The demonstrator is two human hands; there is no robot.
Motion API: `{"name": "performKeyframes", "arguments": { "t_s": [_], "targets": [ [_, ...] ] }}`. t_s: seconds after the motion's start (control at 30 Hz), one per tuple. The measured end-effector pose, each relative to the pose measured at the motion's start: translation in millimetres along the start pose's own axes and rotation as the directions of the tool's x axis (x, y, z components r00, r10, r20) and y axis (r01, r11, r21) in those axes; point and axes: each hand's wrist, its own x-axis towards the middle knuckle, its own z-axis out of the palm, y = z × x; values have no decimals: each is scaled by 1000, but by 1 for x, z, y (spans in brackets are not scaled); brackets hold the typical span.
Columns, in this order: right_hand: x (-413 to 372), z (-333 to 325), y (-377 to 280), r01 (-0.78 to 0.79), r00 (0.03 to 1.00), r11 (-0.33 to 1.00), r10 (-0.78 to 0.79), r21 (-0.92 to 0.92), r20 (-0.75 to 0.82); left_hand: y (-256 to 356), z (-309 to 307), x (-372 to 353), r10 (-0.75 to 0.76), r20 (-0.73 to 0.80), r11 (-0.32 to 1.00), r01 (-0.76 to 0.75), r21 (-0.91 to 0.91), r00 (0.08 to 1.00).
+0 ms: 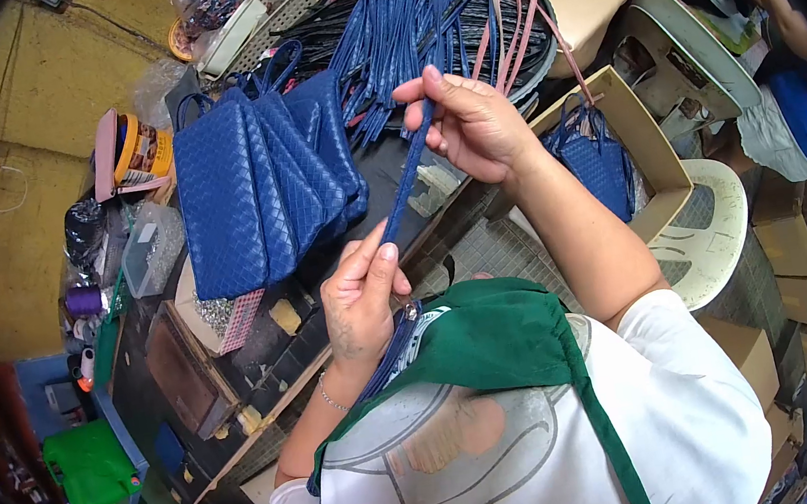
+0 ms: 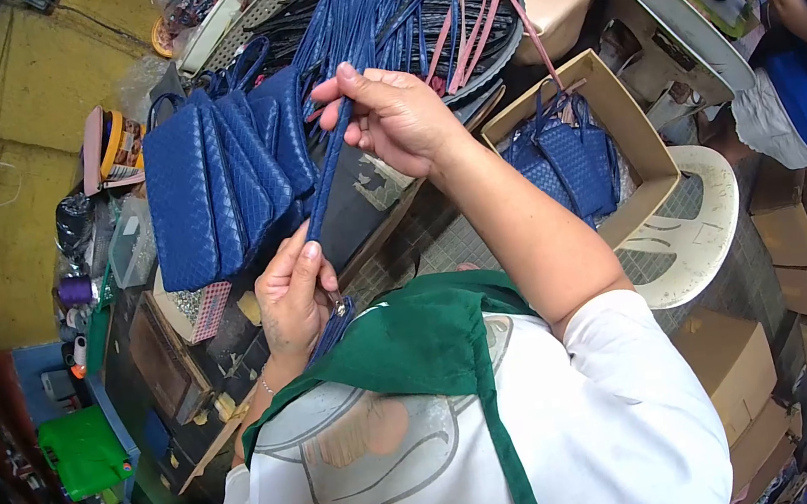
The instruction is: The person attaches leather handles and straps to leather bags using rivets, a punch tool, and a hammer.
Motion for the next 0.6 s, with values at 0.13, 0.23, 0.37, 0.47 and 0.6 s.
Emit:
{"name": "performKeyframes", "arguments": {
  "t_s": [0.13,0.23,0.37,0.47,0.6],
  "targets": [
    [-2,-4,0,24,981,996,-40,80,192,-7,-7,2,246,-20,969,-246,-2,969],
    [-2,-6,4,7,966,994,-33,105,255,-6,-7,1,409,-147,907,-384,173,900],
    [0,-9,7,-4,962,989,-36,146,271,-7,-5,0,527,-231,846,-480,232,818],
    [0,-10,4,17,955,988,-62,154,291,-5,-6,1,566,-140,804,-506,313,813],
    [1,-10,3,98,946,988,-130,122,296,0,2,-2,312,-99,941,-321,-105,945]
  ]
}}
